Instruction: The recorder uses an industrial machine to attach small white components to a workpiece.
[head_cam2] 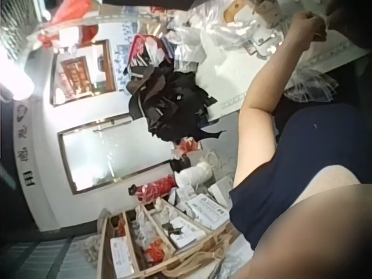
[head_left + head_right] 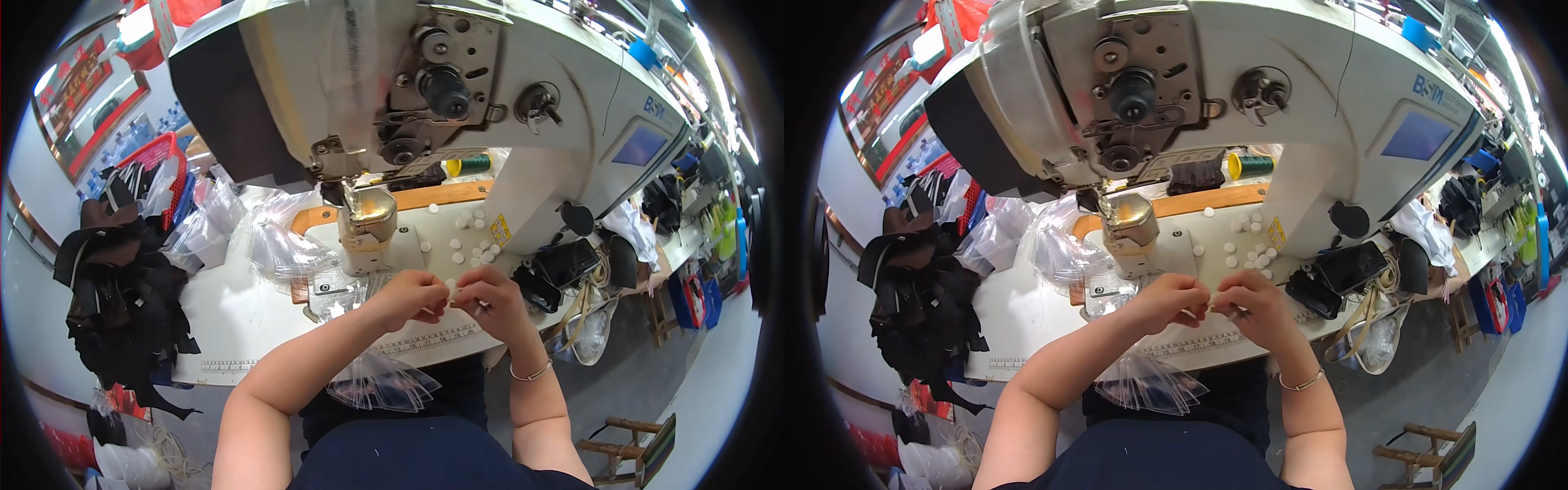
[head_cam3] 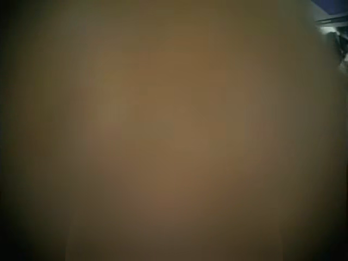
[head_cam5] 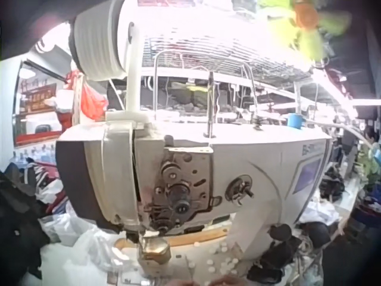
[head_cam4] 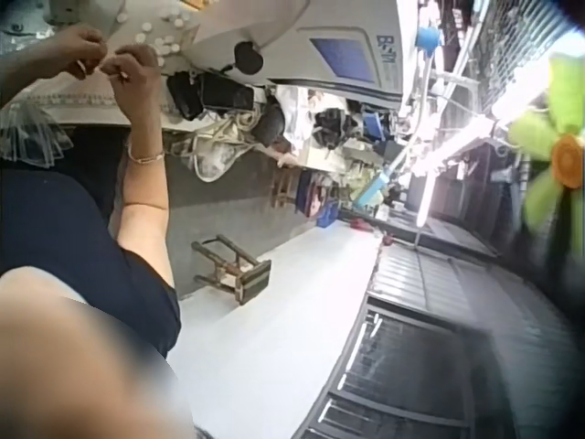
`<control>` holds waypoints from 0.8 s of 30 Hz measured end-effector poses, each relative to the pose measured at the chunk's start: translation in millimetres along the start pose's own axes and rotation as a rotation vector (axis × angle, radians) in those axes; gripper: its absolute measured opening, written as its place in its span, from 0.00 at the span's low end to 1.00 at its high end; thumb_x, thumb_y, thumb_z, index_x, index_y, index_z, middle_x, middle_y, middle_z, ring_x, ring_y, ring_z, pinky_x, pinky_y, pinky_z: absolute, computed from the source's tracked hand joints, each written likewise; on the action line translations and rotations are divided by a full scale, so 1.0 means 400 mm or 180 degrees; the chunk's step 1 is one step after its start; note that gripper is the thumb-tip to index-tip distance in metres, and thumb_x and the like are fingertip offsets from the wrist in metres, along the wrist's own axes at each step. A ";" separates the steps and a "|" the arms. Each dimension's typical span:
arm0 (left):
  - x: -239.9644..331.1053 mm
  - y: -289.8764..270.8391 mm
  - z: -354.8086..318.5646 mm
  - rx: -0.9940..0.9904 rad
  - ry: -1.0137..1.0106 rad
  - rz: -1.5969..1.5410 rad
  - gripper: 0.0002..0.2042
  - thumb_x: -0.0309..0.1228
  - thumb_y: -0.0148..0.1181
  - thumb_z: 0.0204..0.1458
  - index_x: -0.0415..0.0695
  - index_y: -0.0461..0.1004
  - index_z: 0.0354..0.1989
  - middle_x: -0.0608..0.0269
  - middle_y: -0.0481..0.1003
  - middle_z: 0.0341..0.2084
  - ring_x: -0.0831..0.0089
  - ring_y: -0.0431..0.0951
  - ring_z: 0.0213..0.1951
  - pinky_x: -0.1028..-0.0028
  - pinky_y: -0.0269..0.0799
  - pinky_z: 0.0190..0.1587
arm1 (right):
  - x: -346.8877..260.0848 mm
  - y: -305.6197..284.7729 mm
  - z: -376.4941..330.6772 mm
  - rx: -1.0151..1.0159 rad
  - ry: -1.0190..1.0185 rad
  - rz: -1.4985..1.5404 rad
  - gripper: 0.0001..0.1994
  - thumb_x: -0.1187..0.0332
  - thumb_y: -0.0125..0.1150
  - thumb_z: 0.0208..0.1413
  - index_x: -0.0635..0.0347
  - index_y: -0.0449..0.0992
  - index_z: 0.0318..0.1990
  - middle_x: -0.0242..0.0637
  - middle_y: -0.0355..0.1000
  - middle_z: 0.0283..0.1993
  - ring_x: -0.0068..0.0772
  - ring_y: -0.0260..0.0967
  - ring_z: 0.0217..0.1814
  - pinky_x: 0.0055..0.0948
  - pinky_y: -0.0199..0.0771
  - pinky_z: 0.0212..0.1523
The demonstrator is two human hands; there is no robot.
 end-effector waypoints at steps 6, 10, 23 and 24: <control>0.070 -0.018 0.163 0.1682 0.2191 0.3640 0.05 0.23 0.51 0.40 0.37 0.69 0.27 0.53 0.71 0.21 0.61 0.73 0.25 0.67 0.70 0.30 | 0.137 -0.109 -0.093 0.1487 0.1506 0.0304 0.05 0.80 0.62 0.40 0.61 0.73 0.25 0.25 0.68 0.22 0.12 0.58 0.23 0.15 0.59 0.25; 0.098 0.017 0.100 0.1586 0.2765 0.3812 0.03 0.21 0.50 0.38 0.39 0.68 0.24 0.52 0.70 0.22 0.56 0.73 0.29 0.63 0.68 0.31 | 0.185 -0.086 -0.125 0.1560 0.1894 0.0287 0.04 0.77 0.62 0.42 0.63 0.73 0.27 0.25 0.68 0.22 0.13 0.59 0.24 0.14 0.59 0.26; 0.007 -0.235 -0.273 0.2466 0.1714 0.3693 0.12 0.33 0.59 0.44 0.42 0.73 0.35 0.58 0.70 0.32 0.60 0.71 0.35 0.67 0.68 0.37 | 0.090 0.193 0.043 -0.0219 0.1190 0.0515 0.04 0.75 0.60 0.42 0.63 0.71 0.26 0.39 0.72 0.34 0.30 0.69 0.31 0.25 0.67 0.32; 0.013 -0.229 -0.276 0.2506 0.1824 0.3869 0.10 0.33 0.59 0.43 0.42 0.73 0.34 0.59 0.70 0.31 0.61 0.71 0.34 0.68 0.68 0.36 | 0.087 0.202 0.046 -0.0216 0.1186 0.0492 0.04 0.75 0.60 0.42 0.63 0.71 0.26 0.39 0.72 0.34 0.30 0.69 0.31 0.25 0.67 0.32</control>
Point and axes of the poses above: each hand's wrist, its own z-axis towards the middle knuckle, its own y-axis out of the palm, x = y × z, the point moved 7 cm from there along z, towards the middle knuckle
